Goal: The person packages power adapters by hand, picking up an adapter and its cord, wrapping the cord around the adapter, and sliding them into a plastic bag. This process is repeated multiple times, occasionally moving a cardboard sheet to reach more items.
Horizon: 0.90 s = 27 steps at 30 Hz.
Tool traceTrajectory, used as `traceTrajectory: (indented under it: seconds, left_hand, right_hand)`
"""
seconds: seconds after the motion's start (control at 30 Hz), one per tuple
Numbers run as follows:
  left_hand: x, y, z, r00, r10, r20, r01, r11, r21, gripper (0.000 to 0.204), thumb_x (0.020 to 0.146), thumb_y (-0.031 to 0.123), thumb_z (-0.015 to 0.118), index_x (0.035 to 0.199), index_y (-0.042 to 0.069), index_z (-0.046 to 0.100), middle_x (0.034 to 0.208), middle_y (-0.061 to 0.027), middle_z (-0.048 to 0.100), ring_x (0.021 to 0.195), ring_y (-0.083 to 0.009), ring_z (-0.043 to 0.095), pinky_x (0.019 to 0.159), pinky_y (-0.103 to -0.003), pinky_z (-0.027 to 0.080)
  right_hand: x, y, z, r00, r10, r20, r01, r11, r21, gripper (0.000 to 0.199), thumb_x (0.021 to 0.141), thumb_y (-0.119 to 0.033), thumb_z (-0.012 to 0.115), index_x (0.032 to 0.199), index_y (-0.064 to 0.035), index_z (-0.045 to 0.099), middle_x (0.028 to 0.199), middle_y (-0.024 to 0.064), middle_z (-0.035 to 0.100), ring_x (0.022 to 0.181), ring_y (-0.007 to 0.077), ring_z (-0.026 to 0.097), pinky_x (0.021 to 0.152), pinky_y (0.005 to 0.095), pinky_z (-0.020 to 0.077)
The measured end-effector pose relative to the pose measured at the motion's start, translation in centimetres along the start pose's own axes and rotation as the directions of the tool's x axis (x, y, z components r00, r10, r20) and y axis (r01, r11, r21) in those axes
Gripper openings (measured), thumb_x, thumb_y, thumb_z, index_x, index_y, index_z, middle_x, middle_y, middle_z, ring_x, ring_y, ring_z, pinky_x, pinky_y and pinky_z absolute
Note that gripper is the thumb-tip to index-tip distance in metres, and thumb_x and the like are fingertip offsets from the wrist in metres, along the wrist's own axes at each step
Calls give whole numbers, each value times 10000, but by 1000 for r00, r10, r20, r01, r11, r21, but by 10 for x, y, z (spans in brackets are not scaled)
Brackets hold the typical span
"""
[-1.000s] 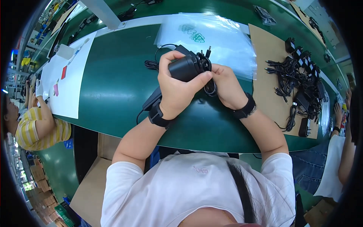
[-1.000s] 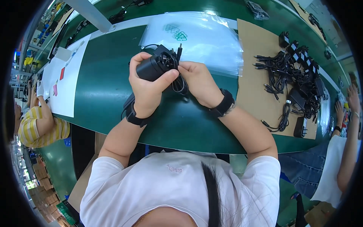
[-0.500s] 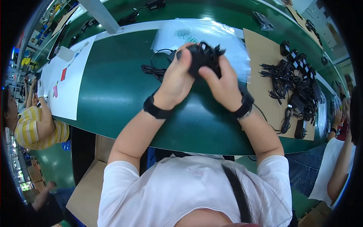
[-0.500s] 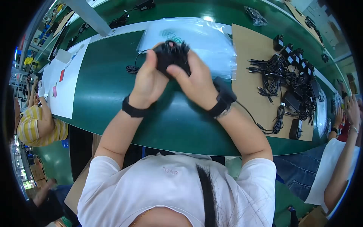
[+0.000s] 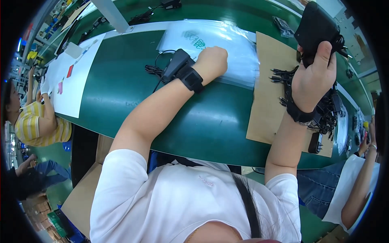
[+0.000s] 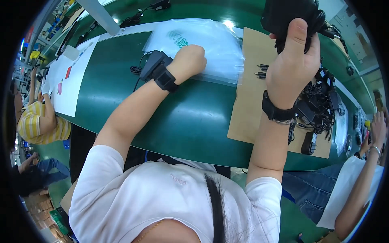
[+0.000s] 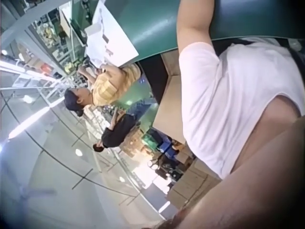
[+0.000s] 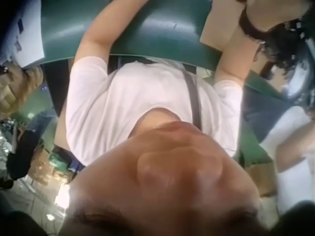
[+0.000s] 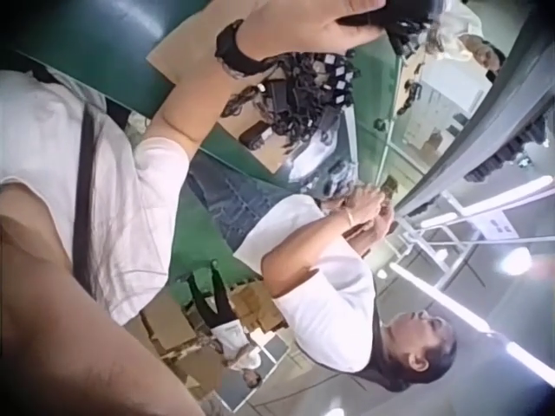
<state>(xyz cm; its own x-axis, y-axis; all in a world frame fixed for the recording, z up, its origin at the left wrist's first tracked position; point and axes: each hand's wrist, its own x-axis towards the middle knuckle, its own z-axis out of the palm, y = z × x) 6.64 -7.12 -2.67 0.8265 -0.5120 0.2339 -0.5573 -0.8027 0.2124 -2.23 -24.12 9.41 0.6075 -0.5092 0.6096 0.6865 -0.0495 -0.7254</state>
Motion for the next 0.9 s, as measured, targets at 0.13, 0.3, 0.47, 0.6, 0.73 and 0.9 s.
traceTrajectory:
  seconds: [0.13,0.3,0.47,0.6,0.73,0.9]
  left_hand:
    - [4,-28,-12,969,-136,-205,85,967,-240,173,727,125,596,650,-30,585,663,-212,593,629,-342,583,609,-395,479]
    - [-2,-43,-37,888,-365,278,456,639,-619,383,622,279,784,560,7,523,527,-105,543,469,-186,511,465,-298,419]
    - [-14,-46,-36,875,-397,277,398,264,-879,381,614,261,804,547,40,501,515,-50,506,436,-133,464,426,-262,391]
    - [-26,-14,-46,951,-308,-8,225,712,-665,389,583,279,806,559,18,518,533,-107,541,485,-223,523,483,-307,433]
    - [-40,2,-59,952,-265,-152,143,827,-544,403,570,312,793,568,4,534,587,-167,564,572,-308,553,562,-351,457]
    - [-46,-21,-58,846,-449,-287,173,741,-649,339,694,279,733,679,-5,548,594,-148,567,555,-263,554,543,-321,449]
  right_hand:
    - [6,3,-3,1000,7,-19,-6,999,36,480,827,-361,636,1012,63,509,834,56,598,671,120,559,616,232,470]
    - [1,11,0,990,109,88,-109,994,-3,402,866,-349,582,974,34,518,851,69,591,729,147,557,677,257,456]
    - [-11,34,12,818,464,340,-546,813,203,334,916,-312,502,992,11,536,822,79,582,732,166,559,714,300,480]
    - [-40,73,26,599,650,468,-797,424,430,331,917,-309,489,992,10,538,854,100,579,792,196,566,810,478,495]
    - [-54,104,28,797,559,228,-593,797,114,289,905,-289,531,1007,-18,540,899,47,572,786,139,547,720,308,473]
    - [-57,83,34,874,384,298,-363,923,-125,314,871,-270,589,1021,1,534,914,58,582,789,133,542,680,270,451]
